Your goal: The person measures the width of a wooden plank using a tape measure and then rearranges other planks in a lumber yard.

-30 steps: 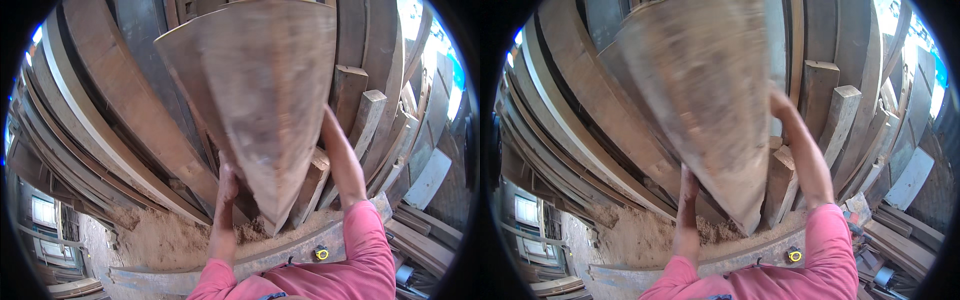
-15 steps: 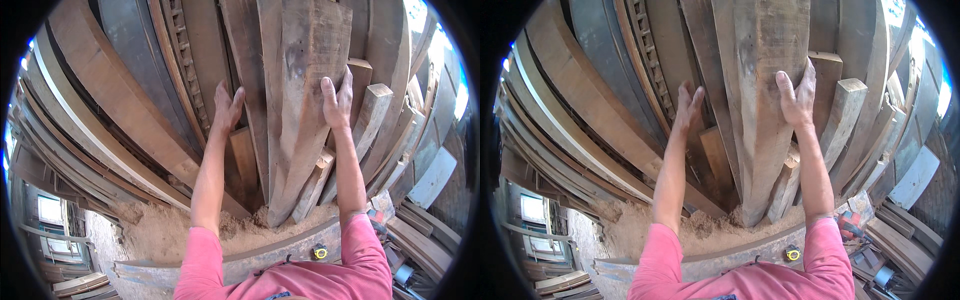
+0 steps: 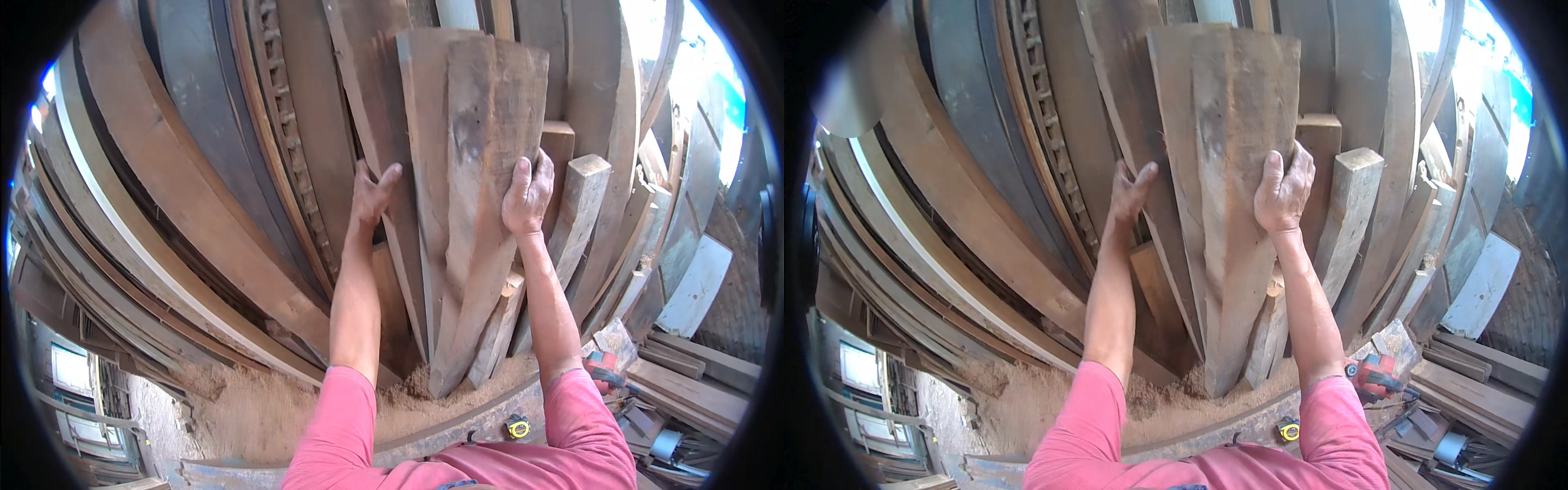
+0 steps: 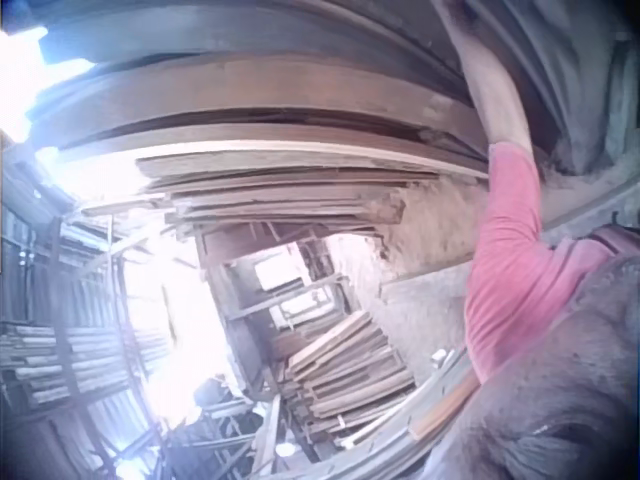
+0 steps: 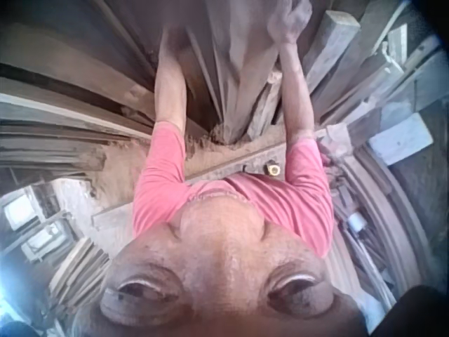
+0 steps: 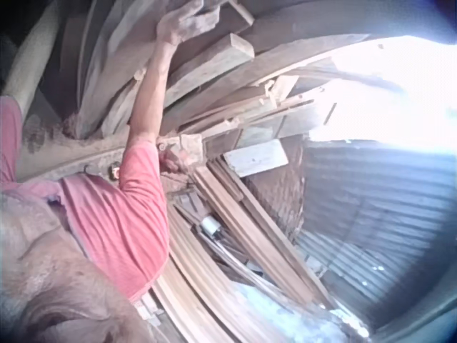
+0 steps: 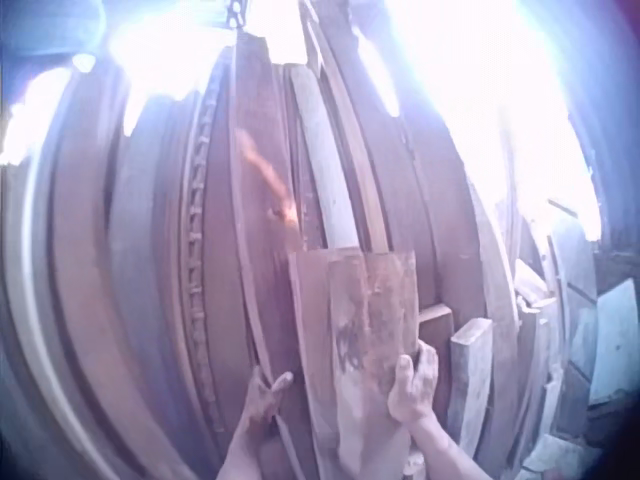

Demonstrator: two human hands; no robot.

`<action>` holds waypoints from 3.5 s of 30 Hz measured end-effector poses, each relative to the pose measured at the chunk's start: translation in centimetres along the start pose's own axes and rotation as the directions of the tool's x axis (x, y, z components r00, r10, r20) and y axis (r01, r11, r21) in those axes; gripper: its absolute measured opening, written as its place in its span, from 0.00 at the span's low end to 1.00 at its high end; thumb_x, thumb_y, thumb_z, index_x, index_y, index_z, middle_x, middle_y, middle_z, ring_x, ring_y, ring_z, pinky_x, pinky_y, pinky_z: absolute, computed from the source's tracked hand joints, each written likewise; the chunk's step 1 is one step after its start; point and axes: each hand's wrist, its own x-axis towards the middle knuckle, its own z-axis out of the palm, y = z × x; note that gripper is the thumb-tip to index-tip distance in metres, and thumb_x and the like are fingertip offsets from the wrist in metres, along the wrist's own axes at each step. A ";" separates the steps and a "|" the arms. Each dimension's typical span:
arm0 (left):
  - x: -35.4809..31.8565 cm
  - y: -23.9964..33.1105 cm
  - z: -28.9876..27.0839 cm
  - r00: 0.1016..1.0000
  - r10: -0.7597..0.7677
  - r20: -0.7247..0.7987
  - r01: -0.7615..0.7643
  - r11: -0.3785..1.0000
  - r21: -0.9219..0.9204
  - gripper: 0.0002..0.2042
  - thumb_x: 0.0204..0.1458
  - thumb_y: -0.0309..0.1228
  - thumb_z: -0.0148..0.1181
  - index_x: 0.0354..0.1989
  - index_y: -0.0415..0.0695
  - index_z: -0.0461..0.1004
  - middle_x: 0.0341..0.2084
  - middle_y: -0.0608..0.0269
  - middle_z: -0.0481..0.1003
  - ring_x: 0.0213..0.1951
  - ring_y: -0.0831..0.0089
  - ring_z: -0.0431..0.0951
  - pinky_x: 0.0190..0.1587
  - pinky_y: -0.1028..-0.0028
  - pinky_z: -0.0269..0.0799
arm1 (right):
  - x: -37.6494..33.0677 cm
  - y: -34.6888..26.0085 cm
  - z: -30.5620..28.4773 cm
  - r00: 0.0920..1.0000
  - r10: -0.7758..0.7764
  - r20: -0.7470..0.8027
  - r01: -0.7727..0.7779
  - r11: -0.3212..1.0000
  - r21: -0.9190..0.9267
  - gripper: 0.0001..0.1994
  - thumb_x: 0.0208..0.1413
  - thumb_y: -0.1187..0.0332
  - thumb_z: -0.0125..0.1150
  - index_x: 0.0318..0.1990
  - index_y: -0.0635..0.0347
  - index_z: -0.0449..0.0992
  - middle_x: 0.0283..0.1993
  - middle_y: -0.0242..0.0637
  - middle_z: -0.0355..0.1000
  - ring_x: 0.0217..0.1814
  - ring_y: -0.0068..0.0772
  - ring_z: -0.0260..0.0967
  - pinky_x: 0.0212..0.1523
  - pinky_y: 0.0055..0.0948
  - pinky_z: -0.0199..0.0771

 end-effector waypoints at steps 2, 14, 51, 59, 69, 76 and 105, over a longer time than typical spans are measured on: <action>-2.2 5.4 0.1 0.999 0.011 0.050 -0.011 1.000 0.001 0.38 0.48 0.47 0.72 0.59 0.30 0.64 0.53 0.41 0.74 0.57 0.51 0.74 0.60 0.61 0.67 | 0.4 1.6 -1.2 0.990 0.139 0.032 -0.139 0.990 -0.014 0.24 0.66 0.54 0.48 0.58 0.67 0.68 0.54 0.54 0.70 0.58 0.55 0.65 0.61 0.48 0.61; -16.3 9.5 -10.3 0.981 0.037 -0.193 -0.066 0.987 -0.147 0.27 0.45 0.35 0.75 0.50 0.35 0.68 0.42 0.53 0.77 0.45 0.67 0.76 0.51 0.68 0.72 | -1.0 -3.2 -5.2 0.994 0.113 -0.015 -0.114 0.991 -0.076 0.22 0.70 0.58 0.40 0.58 0.70 0.67 0.48 0.57 0.73 0.53 0.58 0.70 0.55 0.45 0.67; -36.3 16.1 -36.5 0.720 0.375 -0.584 -0.556 0.815 -0.162 0.43 0.52 0.51 0.65 0.71 0.40 0.53 0.66 0.54 0.61 0.66 0.61 0.61 0.68 0.58 0.59 | -30.4 -26.3 -1.9 0.207 -0.248 0.946 -0.660 0.679 0.322 0.46 0.52 0.26 0.54 0.57 0.67 0.69 0.51 0.45 0.72 0.56 0.36 0.68 0.57 0.36 0.67; -48.4 15.3 -43.0 0.630 0.367 -0.684 -0.565 0.821 -0.080 0.38 0.57 0.49 0.59 0.69 0.38 0.55 0.64 0.52 0.62 0.65 0.61 0.63 0.67 0.59 0.60 | -35.9 -32.8 -5.7 0.253 -0.304 0.918 -0.535 0.747 0.395 0.54 0.41 0.18 0.52 0.52 0.70 0.70 0.45 0.50 0.72 0.51 0.43 0.71 0.53 0.39 0.69; -45.0 25.8 -63.1 0.270 0.698 -0.663 -0.723 0.602 0.340 0.33 0.60 0.48 0.53 0.67 0.36 0.59 0.60 0.49 0.66 0.62 0.60 0.67 0.63 0.60 0.66 | -35.9 -51.6 -9.1 0.364 -0.467 0.806 -0.432 0.682 0.590 0.45 0.43 0.29 0.66 0.49 0.68 0.67 0.42 0.51 0.68 0.46 0.50 0.68 0.49 0.43 0.67; -40.0 26.1 -64.1 0.681 0.483 -0.550 -0.644 0.753 -0.136 0.38 0.60 0.57 0.53 0.68 0.38 0.57 0.61 0.50 0.66 0.64 0.59 0.65 0.66 0.59 0.64 | -39.7 -54.4 -8.5 0.594 -0.443 0.672 -0.198 0.729 0.656 0.38 0.48 0.41 0.70 0.52 0.66 0.65 0.47 0.55 0.65 0.51 0.56 0.64 0.54 0.49 0.63; -48.9 -2.7 -62.5 0.906 -0.073 -0.418 -0.178 0.828 -0.532 0.46 0.56 0.67 0.51 0.70 0.40 0.56 0.67 0.59 0.63 0.68 0.64 0.60 0.70 0.62 0.54 | -42.7 -47.9 -2.5 -0.154 -0.402 0.903 -0.674 0.711 0.201 0.38 0.54 0.52 0.70 0.65 0.69 0.62 0.59 0.51 0.70 0.60 0.46 0.69 0.63 0.41 0.67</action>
